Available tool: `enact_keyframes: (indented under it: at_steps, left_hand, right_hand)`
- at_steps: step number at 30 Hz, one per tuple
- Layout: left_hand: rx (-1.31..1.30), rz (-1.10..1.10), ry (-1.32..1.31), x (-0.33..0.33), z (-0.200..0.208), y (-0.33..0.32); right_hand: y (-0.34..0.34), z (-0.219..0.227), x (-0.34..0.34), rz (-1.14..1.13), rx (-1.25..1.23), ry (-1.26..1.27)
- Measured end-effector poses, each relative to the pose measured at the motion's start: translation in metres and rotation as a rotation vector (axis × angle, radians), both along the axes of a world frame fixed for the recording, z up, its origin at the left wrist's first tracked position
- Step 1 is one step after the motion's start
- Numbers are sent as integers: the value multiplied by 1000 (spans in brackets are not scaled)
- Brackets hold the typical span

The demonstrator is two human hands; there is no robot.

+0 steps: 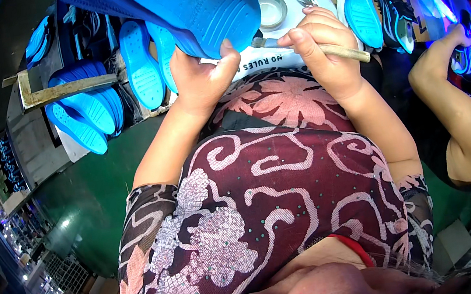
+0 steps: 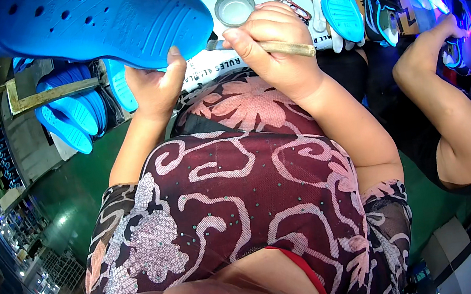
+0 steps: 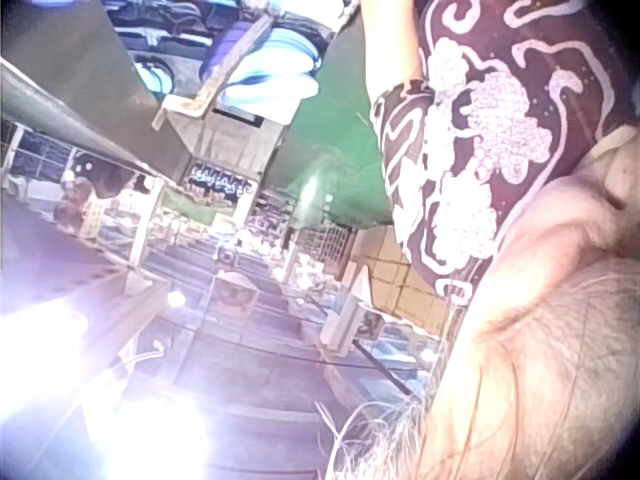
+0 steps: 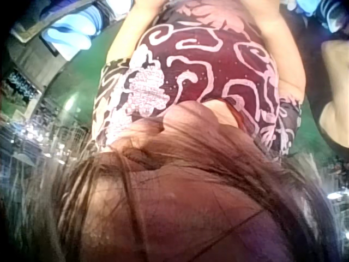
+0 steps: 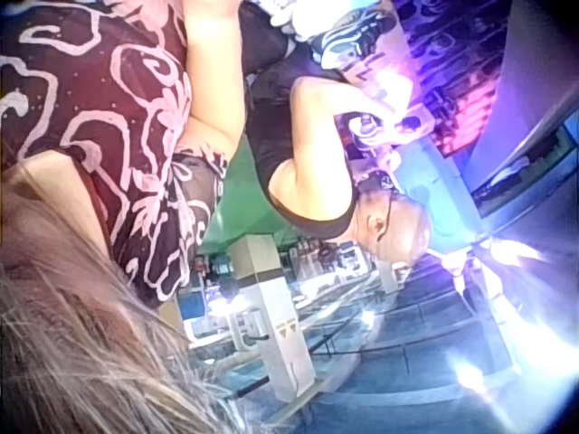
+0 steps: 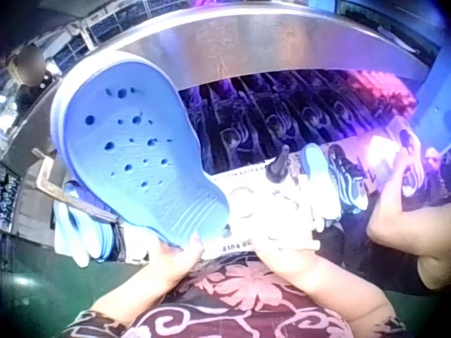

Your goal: The person applies glue to the inner surface of blue shoe soles using a small brush. The person repeatedly dips the brush into a container of adhesive, paints the liquid onto a sole, and then places the finished component onto a stack.

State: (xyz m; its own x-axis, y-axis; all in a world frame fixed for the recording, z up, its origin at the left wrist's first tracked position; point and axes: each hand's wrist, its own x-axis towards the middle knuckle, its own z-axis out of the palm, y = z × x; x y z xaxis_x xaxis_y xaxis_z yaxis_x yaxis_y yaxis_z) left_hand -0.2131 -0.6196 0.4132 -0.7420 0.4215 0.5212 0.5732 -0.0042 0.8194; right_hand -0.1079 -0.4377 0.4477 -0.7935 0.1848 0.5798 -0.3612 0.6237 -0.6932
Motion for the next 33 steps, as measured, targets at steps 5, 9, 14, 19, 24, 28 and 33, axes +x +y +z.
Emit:
enact_keyframes:
  at_steps: [5,9,14,19,24,28,33]
  left_hand:
    - [-19,20,120,-5,-3,-4]
    - [-8,28,101,-4,-1,-3]
    - [49,13,45,0,1,0]
    - [-23,14,153,-1,2,-3]
    - [-15,-7,263,-4,1,-4]
    - [40,-33,260,-3,18,0]
    - [44,-39,-213,4,72,-10]
  right_hand:
    - [-1,-1,8,59,-3,-111]
    - [-3,-1,9,13,-60,-49]
    - [-2,3,4,-19,-13,24]
    - [-3,3,5,-16,206,53]
    - [-2,7,12,-42,280,57]
    - [3,12,22,-79,169,0]
    - [18,13,37,-182,53,7]
